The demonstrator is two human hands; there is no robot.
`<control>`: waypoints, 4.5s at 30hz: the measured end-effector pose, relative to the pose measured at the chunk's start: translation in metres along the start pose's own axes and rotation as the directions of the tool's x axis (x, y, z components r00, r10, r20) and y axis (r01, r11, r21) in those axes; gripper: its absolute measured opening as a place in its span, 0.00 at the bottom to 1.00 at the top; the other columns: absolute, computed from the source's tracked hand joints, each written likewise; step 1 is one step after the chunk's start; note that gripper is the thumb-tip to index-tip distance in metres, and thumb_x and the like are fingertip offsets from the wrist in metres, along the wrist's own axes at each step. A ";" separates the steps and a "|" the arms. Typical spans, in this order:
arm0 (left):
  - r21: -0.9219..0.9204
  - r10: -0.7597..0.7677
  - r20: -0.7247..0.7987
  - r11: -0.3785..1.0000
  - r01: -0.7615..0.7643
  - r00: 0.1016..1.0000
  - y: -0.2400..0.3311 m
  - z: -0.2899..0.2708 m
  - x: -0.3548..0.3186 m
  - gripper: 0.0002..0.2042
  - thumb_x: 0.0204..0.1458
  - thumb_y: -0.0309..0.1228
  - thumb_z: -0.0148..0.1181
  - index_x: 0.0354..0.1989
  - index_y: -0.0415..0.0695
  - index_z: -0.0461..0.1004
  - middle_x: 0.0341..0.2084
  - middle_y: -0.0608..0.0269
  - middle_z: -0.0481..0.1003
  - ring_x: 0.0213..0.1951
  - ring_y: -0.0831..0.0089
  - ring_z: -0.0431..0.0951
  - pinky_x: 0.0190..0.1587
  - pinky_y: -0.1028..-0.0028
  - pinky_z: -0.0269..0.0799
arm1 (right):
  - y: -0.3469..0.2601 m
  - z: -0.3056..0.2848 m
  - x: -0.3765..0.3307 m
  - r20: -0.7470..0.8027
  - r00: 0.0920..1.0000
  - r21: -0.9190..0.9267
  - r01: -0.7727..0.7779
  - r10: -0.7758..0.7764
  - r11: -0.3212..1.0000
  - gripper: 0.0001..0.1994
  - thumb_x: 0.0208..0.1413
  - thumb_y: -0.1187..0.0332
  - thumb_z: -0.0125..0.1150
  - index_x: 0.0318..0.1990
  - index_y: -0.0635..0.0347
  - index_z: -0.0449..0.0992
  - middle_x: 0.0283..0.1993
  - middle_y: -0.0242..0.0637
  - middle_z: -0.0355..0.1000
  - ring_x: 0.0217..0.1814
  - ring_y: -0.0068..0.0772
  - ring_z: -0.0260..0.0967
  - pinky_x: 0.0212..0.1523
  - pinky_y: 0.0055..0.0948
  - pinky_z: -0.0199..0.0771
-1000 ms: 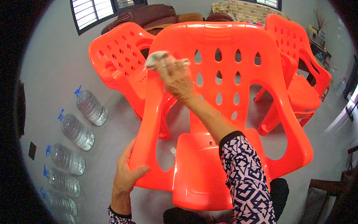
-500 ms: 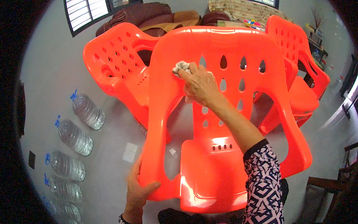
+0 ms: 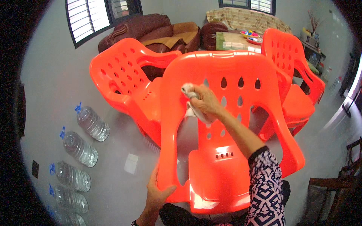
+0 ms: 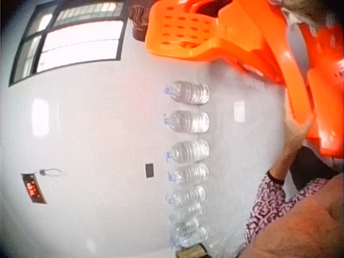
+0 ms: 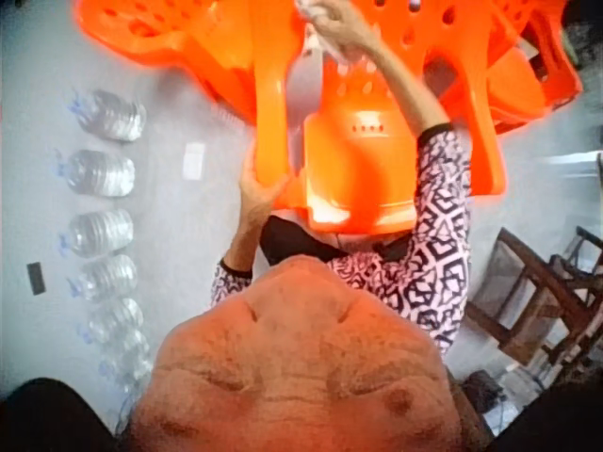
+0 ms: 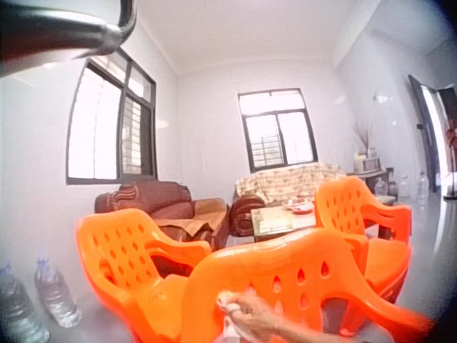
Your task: The person wipes the surfaces of red plastic chairs using a white cloth. They clean the seat, backrest, and armrests of multiple chairs, moving from one chair to another while sitting on the floor.
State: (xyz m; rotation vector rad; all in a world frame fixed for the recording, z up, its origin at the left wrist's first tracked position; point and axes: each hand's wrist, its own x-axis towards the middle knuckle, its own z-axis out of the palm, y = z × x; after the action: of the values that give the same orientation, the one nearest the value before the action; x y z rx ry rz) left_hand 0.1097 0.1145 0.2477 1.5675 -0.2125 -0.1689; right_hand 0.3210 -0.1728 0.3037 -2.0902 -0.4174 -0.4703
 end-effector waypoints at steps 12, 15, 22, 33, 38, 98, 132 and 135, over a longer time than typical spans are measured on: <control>-0.068 -0.031 -0.037 0.997 0.028 0.999 -0.011 0.003 -0.001 0.44 0.39 0.17 0.66 0.67 0.33 0.48 0.56 0.52 0.67 0.55 0.68 0.70 0.59 0.67 0.66 | -0.044 -0.026 0.083 -0.216 0.899 -0.811 0.052 -0.380 0.583 0.20 0.51 0.66 0.59 0.53 0.52 0.70 0.56 0.49 0.61 0.52 0.53 0.62 0.51 0.47 0.68; -0.092 -0.016 -0.037 0.996 0.013 0.999 -0.008 0.000 -0.002 0.45 0.41 0.20 0.67 0.68 0.32 0.46 0.57 0.52 0.66 0.56 0.68 0.69 0.58 0.67 0.67 | -0.027 -0.061 0.081 -0.297 0.920 -0.821 -0.110 -0.255 0.560 0.14 0.55 0.67 0.53 0.50 0.53 0.71 0.55 0.48 0.62 0.52 0.55 0.62 0.48 0.49 0.70; -0.096 -0.062 0.017 0.993 0.063 0.998 -0.004 0.001 0.004 0.44 0.42 0.21 0.68 0.67 0.32 0.46 0.58 0.51 0.65 0.57 0.68 0.68 0.58 0.67 0.67 | -0.006 -0.149 0.052 -0.772 0.631 -0.570 -0.634 -0.076 0.522 0.18 0.55 0.59 0.55 0.54 0.43 0.71 0.59 0.43 0.62 0.56 0.57 0.59 0.49 0.57 0.66; 0.115 -0.014 0.011 0.993 0.013 1.000 -0.006 -0.002 0.004 0.45 0.40 0.23 0.68 0.67 0.34 0.48 0.60 0.50 0.63 0.60 0.65 0.66 0.61 0.65 0.62 | -0.005 -0.022 0.096 -0.481 0.713 -0.807 -0.133 -0.510 0.575 0.22 0.45 0.68 0.62 0.52 0.48 0.73 0.57 0.39 0.63 0.54 0.46 0.61 0.49 0.52 0.62; 0.138 -0.027 0.010 0.990 0.026 1.000 -0.003 0.001 0.004 0.45 0.39 0.24 0.69 0.67 0.34 0.48 0.59 0.50 0.64 0.60 0.64 0.66 0.62 0.65 0.62 | -0.048 0.050 0.078 -0.093 0.690 -0.868 0.298 -0.718 0.398 0.19 0.45 0.67 0.60 0.49 0.50 0.72 0.54 0.34 0.62 0.53 0.42 0.59 0.44 0.57 0.60; -0.141 -0.089 -0.068 0.987 0.078 0.994 0.004 0.014 0.006 0.42 0.38 0.15 0.63 0.66 0.37 0.52 0.58 0.53 0.64 0.57 0.66 0.69 0.57 0.68 0.68 | 0.061 -0.116 -0.055 -0.515 0.801 -0.812 -0.340 -0.306 0.475 0.20 0.52 0.64 0.59 0.53 0.57 0.67 0.44 0.44 0.64 0.43 0.47 0.63 0.38 0.42 0.71; -0.077 -0.059 -0.031 0.995 0.057 0.998 0.006 0.010 0.006 0.45 0.40 0.23 0.68 0.67 0.36 0.47 0.56 0.55 0.65 0.56 0.67 0.69 0.58 0.67 0.66 | 0.051 -0.159 -0.056 -0.331 0.736 -0.915 -0.098 -0.591 0.391 0.21 0.52 0.59 0.62 0.53 0.54 0.71 0.54 0.40 0.66 0.52 0.45 0.64 0.50 0.44 0.63; -0.081 -0.041 -0.010 0.996 0.040 0.999 -0.001 0.009 0.009 0.45 0.41 0.25 0.69 0.67 0.35 0.47 0.57 0.54 0.65 0.56 0.67 0.69 0.58 0.67 0.66 | 0.047 -0.128 0.013 -0.349 0.624 -0.915 -0.068 -0.699 0.397 0.29 0.47 0.62 0.66 0.59 0.53 0.67 0.59 0.38 0.62 0.55 0.45 0.62 0.53 0.44 0.62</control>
State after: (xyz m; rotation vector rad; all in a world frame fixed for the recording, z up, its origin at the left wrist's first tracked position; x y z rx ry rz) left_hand 0.1161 0.1039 0.2473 1.4931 -0.1632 -0.1981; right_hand 0.3329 -0.3042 0.3405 -2.4845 -0.1139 -2.1197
